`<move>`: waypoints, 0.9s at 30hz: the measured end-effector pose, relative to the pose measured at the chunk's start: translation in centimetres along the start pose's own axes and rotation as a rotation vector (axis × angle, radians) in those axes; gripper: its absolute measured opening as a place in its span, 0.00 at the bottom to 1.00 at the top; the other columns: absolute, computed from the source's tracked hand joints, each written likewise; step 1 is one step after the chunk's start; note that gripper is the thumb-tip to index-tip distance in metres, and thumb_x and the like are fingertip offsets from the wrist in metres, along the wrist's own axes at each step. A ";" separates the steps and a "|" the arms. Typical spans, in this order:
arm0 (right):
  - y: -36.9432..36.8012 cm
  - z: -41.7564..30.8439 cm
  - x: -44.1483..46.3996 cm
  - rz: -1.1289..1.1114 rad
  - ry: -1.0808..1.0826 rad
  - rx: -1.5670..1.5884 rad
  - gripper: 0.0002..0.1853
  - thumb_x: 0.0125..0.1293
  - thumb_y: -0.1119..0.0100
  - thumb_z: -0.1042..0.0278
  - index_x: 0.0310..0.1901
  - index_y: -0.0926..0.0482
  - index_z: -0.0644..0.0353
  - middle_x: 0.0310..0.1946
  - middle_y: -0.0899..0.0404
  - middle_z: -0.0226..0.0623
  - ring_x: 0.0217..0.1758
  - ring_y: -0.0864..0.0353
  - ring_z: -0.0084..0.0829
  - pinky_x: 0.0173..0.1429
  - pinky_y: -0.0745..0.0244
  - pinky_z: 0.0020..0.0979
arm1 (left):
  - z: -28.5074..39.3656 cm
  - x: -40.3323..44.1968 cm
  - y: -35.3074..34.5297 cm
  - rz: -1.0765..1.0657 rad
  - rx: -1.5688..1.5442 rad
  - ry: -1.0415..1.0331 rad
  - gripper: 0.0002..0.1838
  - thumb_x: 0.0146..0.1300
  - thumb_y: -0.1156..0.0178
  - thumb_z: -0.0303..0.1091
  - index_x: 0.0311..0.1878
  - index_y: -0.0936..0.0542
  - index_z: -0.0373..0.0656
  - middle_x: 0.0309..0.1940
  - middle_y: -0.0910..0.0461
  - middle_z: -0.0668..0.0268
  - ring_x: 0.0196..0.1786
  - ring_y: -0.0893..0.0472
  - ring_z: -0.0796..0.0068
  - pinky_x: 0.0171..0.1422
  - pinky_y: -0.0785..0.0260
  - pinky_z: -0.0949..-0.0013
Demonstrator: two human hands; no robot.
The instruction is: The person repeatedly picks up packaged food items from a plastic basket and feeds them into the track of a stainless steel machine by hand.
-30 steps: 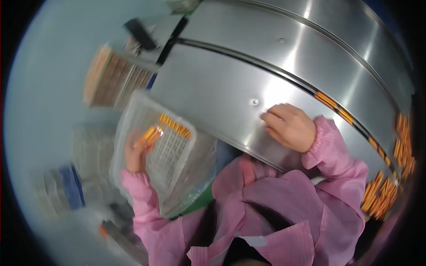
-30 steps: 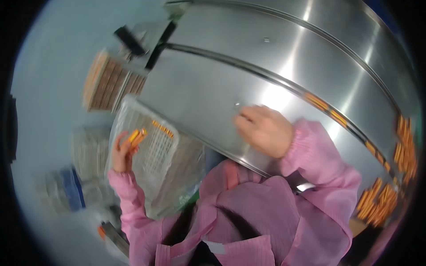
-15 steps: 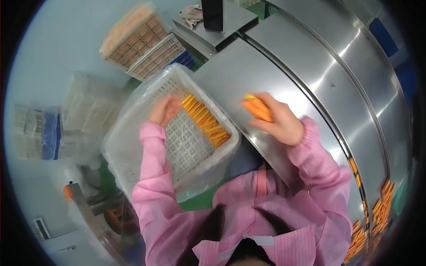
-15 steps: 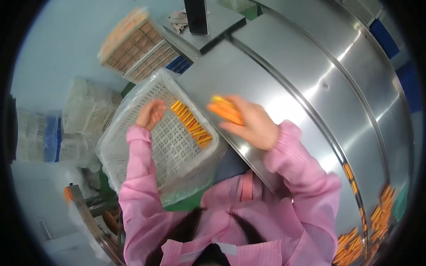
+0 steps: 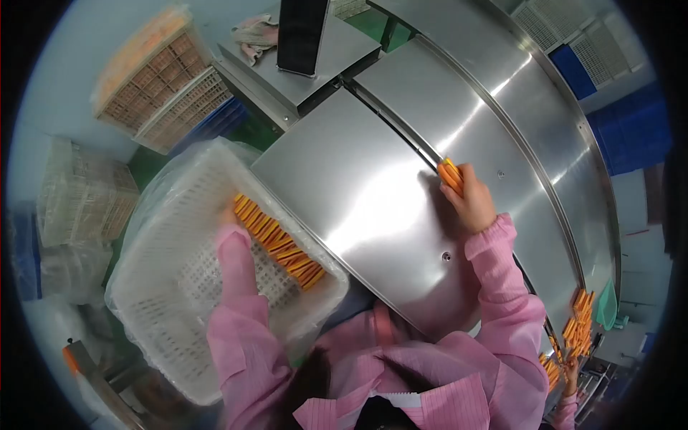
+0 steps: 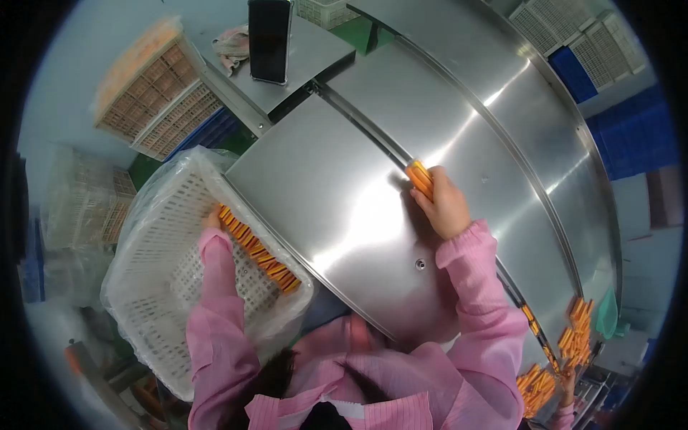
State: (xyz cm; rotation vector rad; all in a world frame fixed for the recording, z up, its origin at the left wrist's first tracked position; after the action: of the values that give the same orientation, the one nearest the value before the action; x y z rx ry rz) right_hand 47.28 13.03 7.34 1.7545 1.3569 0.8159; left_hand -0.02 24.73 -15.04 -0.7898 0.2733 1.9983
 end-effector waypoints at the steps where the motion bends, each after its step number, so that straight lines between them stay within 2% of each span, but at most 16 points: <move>1: -0.3 0.3 0.6 0.004 0.006 -0.007 0.18 0.56 0.39 0.63 0.41 0.35 0.63 0.35 0.27 0.52 0.32 0.26 0.54 0.36 0.29 0.42 | -0.1 1.0 0.7 0.077 0.075 -0.035 0.11 0.56 0.38 0.39 0.29 0.23 0.40 0.16 0.30 0.67 0.15 0.34 0.76 0.18 0.45 0.69; 2: -0.5 0.4 1.1 0.024 0.047 -0.107 0.18 0.55 0.39 0.64 0.39 0.36 0.63 0.34 0.27 0.51 0.33 0.26 0.53 0.36 0.29 0.42 | -0.3 1.8 1.3 0.154 0.154 -0.069 0.12 0.56 0.39 0.39 0.29 0.23 0.40 0.15 0.31 0.68 0.14 0.36 0.77 0.17 0.49 0.68; 5: -1.0 1.1 1.1 0.060 0.104 -0.298 0.18 0.54 0.38 0.64 0.36 0.36 0.63 0.33 0.30 0.48 0.34 0.26 0.50 0.35 0.30 0.42 | 0.1 0.8 0.8 0.080 0.107 -0.079 0.12 0.55 0.38 0.40 0.29 0.23 0.39 0.13 0.34 0.69 0.14 0.37 0.77 0.17 0.50 0.69; 6: -0.7 0.9 0.9 0.153 0.164 -0.357 0.17 0.54 0.39 0.65 0.37 0.36 0.63 0.34 0.29 0.48 0.34 0.25 0.50 0.35 0.30 0.42 | 0.0 1.3 1.0 0.078 0.107 -0.077 0.12 0.55 0.38 0.40 0.29 0.23 0.39 0.13 0.34 0.69 0.14 0.37 0.77 0.17 0.50 0.69; 7: -0.2 0.5 0.6 0.247 0.225 -0.415 0.17 0.55 0.39 0.65 0.38 0.36 0.63 0.35 0.29 0.49 0.34 0.25 0.51 0.35 0.30 0.43 | -0.3 2.1 1.3 0.068 0.093 -0.029 0.15 0.57 0.41 0.36 0.42 0.27 0.36 0.29 0.29 0.62 0.29 0.30 0.68 0.31 0.39 0.64; 8: 0.0 0.3 0.5 0.247 0.227 -0.416 0.17 0.55 0.39 0.65 0.38 0.36 0.63 0.35 0.29 0.49 0.34 0.25 0.51 0.35 0.30 0.43 | -0.7 2.6 1.6 0.060 0.079 0.020 0.22 0.59 0.43 0.33 0.54 0.31 0.33 0.45 0.24 0.55 0.44 0.22 0.59 0.45 0.28 0.59; 9: 0.2 0.3 0.6 0.209 0.168 -0.402 0.17 0.56 0.40 0.64 0.37 0.36 0.63 0.34 0.29 0.49 0.34 0.25 0.51 0.35 0.30 0.42 | -0.5 2.1 1.2 0.060 0.077 0.021 0.22 0.59 0.43 0.33 0.54 0.31 0.33 0.45 0.24 0.55 0.44 0.22 0.59 0.45 0.28 0.59; 11: 0.5 0.0 0.7 0.175 0.106 -0.392 0.17 0.56 0.40 0.63 0.37 0.36 0.64 0.34 0.29 0.49 0.34 0.26 0.50 0.36 0.30 0.42 | -0.1 0.9 0.6 0.146 0.002 0.039 0.13 0.53 0.37 0.38 0.30 0.23 0.37 0.12 0.37 0.69 0.12 0.40 0.77 0.17 0.52 0.69; 13: -0.1 0.1 1.5 0.053 -0.016 -0.367 0.17 0.56 0.40 0.59 0.35 0.35 0.62 0.32 0.31 0.45 0.34 0.27 0.44 0.35 0.30 0.41 | -0.2 0.9 0.9 0.124 0.018 0.008 0.12 0.53 0.38 0.37 0.29 0.24 0.37 0.12 0.37 0.69 0.12 0.39 0.77 0.17 0.50 0.69; 15: -1.1 0.6 2.0 0.059 -0.014 -0.376 0.17 0.57 0.41 0.59 0.35 0.35 0.62 0.32 0.31 0.46 0.34 0.27 0.44 0.36 0.30 0.40 | 0.9 -0.6 0.1 0.107 0.031 -0.023 0.11 0.53 0.38 0.36 0.29 0.24 0.37 0.13 0.36 0.69 0.12 0.39 0.77 0.17 0.49 0.69; 17: -2.0 1.1 2.5 0.060 -0.004 -0.387 0.16 0.58 0.42 0.58 0.35 0.35 0.62 0.33 0.31 0.46 0.34 0.28 0.45 0.37 0.30 0.40 | 2.4 -5.2 -2.2 0.080 -0.024 0.109 0.19 0.61 0.46 0.32 0.53 0.31 0.33 0.46 0.25 0.54 0.45 0.24 0.58 0.49 0.31 0.60; 20: -2.0 0.6 2.9 0.153 0.108 -0.464 0.16 0.59 0.44 0.57 0.34 0.34 0.63 0.33 0.31 0.46 0.34 0.27 0.44 0.38 0.29 0.39 | 1.5 -2.8 -0.7 0.087 0.011 0.118 0.17 0.61 0.47 0.31 0.52 0.29 0.34 0.46 0.25 0.54 0.46 0.24 0.59 0.50 0.31 0.59; 21: -1.9 0.3 3.4 0.137 0.114 -0.419 0.17 0.58 0.43 0.57 0.35 0.33 0.63 0.33 0.31 0.45 0.34 0.28 0.44 0.38 0.29 0.40 | 0.7 -1.5 -0.2 0.088 0.009 0.117 0.17 0.61 0.47 0.31 0.52 0.29 0.34 0.46 0.25 0.54 0.46 0.24 0.59 0.50 0.31 0.59; 23: -2.0 -0.1 4.3 0.124 0.118 -0.374 0.17 0.58 0.43 0.57 0.35 0.33 0.64 0.33 0.31 0.45 0.35 0.28 0.44 0.39 0.29 0.40 | -0.9 1.9 0.9 0.052 -0.205 0.045 0.09 0.54 0.39 0.34 0.34 0.24 0.39 0.20 0.27 0.64 0.17 0.28 0.73 0.18 0.37 0.73; 27: -1.6 -2.4 4.4 0.102 0.203 -0.367 0.17 0.56 0.40 0.61 0.38 0.31 0.66 0.34 0.31 0.46 0.37 0.29 0.44 0.40 0.31 0.40 | -3.4 8.7 7.3 -0.022 -0.120 0.083 0.09 0.55 0.40 0.34 0.37 0.25 0.41 0.25 0.24 0.65 0.23 0.25 0.73 0.24 0.30 0.75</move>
State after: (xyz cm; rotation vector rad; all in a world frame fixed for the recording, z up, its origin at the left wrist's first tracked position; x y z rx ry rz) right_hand 45.52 18.01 7.29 1.4907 1.1601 1.2428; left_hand -7.77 25.20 -24.06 -0.9496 0.1929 1.9782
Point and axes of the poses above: each hand's wrist, its own x-axis towards the middle knuckle, its own y-axis out of the back of the hand, z = x × y, the point moved 6 cm from there along x, towards the middle knuckle
